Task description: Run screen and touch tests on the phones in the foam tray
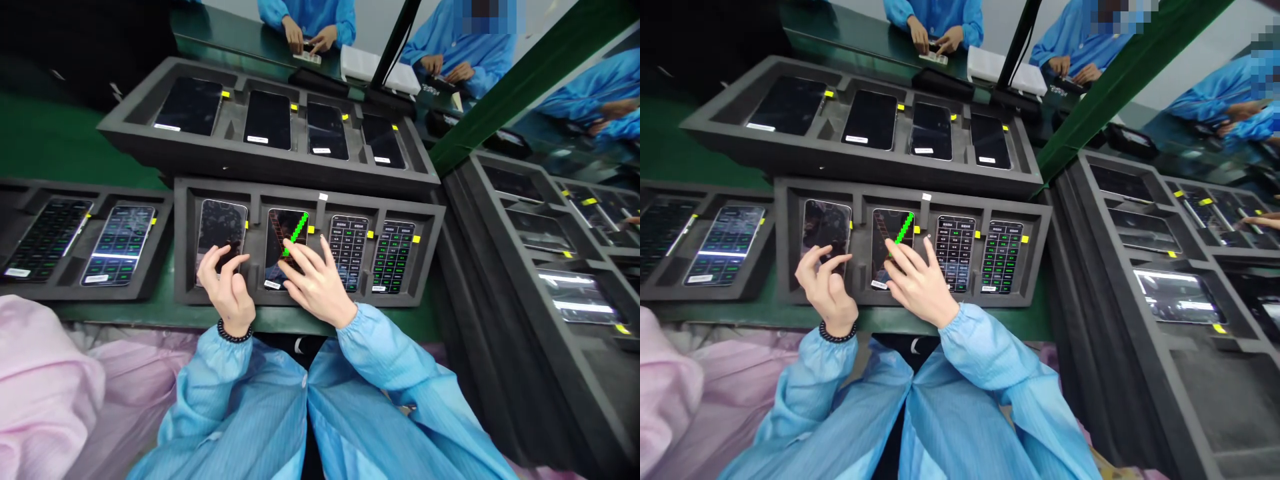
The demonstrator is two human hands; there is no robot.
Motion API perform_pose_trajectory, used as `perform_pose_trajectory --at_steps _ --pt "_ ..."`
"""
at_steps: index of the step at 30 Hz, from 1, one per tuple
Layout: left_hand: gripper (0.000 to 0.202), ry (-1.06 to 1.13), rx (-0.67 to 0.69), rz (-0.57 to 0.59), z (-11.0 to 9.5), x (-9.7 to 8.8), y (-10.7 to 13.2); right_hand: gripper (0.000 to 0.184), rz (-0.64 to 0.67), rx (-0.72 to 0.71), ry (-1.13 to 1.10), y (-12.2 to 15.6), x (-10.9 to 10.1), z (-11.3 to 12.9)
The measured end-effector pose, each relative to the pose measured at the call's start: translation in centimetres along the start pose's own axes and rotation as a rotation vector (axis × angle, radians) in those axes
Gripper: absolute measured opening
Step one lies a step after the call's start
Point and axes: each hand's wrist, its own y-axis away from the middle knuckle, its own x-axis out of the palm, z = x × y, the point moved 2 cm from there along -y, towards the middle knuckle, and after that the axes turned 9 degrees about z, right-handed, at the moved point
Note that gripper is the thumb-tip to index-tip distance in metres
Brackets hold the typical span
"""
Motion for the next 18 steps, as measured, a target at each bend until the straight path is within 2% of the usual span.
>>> perform_pose_trajectory --at_steps 5,9,14,18 --pt "0.042 0.004 0.011 -0.005 0.1 0.0 0.0 0.033 0.053 -0.146 -0.043 0.7 2.0 2.6" --pt "0.041 0.010 0.013 -0.001 0.0 0.0 0.0 0.029 0.027 -0.211 -0.078 -0.2 1.3 2.2" --pt "0.040 0.006 0.009 -0.002 -0.1 0.0 -0.1 0.033 -0.112 -0.029 -0.016 -4.1 -1.6 -1.1" --pt "0.041 -0.008 0.004 -0.004 0.0 0.0 -0.1 0.036 -0.081 0.027 0.024 -7.1 -2.3 -2.5"
